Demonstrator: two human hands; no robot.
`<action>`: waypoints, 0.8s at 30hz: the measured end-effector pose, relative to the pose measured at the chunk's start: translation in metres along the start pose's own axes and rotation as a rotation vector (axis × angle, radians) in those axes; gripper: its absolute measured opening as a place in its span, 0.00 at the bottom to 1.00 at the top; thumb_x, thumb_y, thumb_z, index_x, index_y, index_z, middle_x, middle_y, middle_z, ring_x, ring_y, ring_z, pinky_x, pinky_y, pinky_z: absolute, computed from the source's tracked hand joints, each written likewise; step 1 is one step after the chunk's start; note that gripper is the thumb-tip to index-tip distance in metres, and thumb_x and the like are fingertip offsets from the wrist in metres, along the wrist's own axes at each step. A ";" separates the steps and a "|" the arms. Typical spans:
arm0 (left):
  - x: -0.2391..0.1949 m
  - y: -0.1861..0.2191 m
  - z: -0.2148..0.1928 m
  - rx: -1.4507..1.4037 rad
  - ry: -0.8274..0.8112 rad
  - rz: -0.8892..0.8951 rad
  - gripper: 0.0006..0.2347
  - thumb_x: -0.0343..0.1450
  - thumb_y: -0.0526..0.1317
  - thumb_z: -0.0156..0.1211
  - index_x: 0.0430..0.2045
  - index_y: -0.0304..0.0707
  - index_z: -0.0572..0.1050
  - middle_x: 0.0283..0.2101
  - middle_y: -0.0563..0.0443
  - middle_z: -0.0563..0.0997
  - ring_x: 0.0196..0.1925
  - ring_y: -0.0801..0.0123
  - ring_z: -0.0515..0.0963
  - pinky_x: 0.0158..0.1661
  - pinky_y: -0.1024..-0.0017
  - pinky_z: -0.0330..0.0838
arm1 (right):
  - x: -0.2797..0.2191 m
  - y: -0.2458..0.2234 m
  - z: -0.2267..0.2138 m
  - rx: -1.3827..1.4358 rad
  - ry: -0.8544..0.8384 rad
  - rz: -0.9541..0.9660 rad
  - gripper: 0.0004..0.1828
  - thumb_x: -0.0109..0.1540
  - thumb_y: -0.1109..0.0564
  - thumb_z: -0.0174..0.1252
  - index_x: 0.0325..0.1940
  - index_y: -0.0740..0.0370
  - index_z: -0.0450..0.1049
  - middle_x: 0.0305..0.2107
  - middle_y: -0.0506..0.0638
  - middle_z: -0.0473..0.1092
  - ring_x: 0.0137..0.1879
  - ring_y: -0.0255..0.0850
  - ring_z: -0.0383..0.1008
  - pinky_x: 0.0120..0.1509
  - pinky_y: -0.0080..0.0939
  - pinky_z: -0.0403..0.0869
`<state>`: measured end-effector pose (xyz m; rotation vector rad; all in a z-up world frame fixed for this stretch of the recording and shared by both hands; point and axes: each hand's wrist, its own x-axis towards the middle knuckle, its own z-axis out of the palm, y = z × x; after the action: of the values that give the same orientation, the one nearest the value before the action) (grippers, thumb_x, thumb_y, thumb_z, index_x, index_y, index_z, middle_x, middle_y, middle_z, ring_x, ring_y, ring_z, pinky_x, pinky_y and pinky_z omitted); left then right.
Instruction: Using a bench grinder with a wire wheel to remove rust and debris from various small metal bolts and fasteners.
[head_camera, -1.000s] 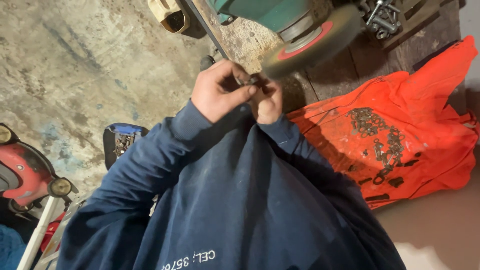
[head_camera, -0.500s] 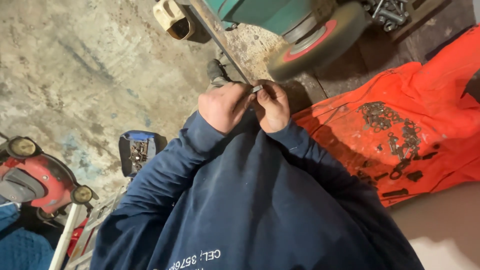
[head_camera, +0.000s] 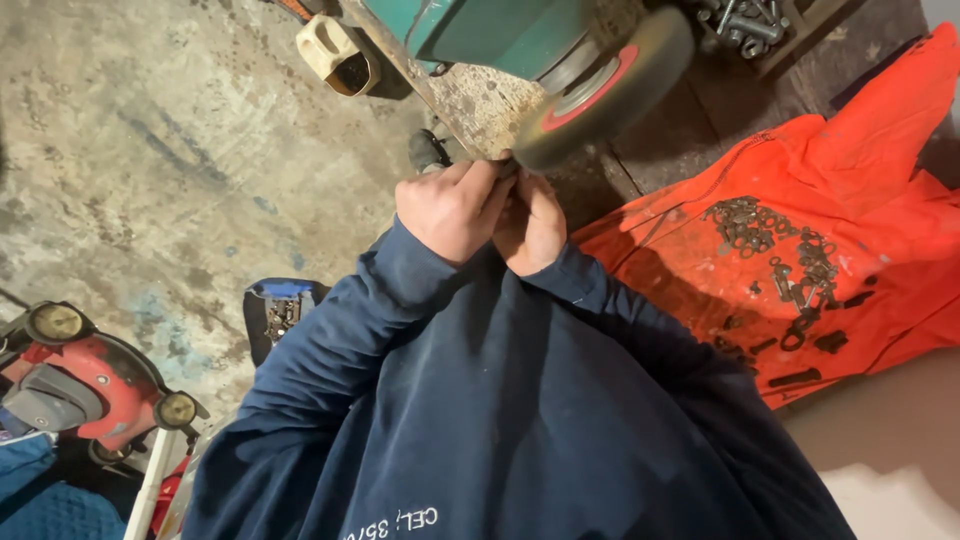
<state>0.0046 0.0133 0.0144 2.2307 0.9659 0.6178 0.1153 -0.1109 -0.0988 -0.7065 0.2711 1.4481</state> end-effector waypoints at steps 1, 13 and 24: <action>0.000 -0.001 0.003 0.040 -0.032 -0.014 0.04 0.71 0.40 0.66 0.34 0.42 0.79 0.27 0.51 0.79 0.25 0.56 0.79 0.25 0.62 0.71 | 0.001 0.000 0.001 0.012 0.029 0.008 0.16 0.73 0.51 0.48 0.61 0.60 0.71 0.46 0.45 0.73 0.51 0.35 0.73 0.57 0.35 0.72; -0.012 -0.004 0.004 -0.140 0.026 -0.043 0.06 0.71 0.35 0.67 0.39 0.41 0.80 0.30 0.49 0.79 0.28 0.56 0.81 0.30 0.64 0.74 | -0.002 0.002 -0.001 0.009 -0.037 -0.034 0.13 0.73 0.54 0.54 0.59 0.60 0.74 0.45 0.45 0.74 0.47 0.33 0.73 0.52 0.35 0.71; -0.031 -0.018 0.039 -0.305 0.142 -0.105 0.08 0.69 0.33 0.69 0.40 0.37 0.79 0.34 0.46 0.81 0.34 0.55 0.82 0.35 0.66 0.75 | -0.007 0.005 0.010 -0.003 -0.030 -0.122 0.09 0.72 0.56 0.57 0.54 0.60 0.74 0.41 0.43 0.73 0.46 0.33 0.71 0.56 0.36 0.71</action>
<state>0.0014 -0.0143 -0.0309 1.8766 0.9793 0.8248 0.1067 -0.1111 -0.0883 -0.6915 0.1999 1.3418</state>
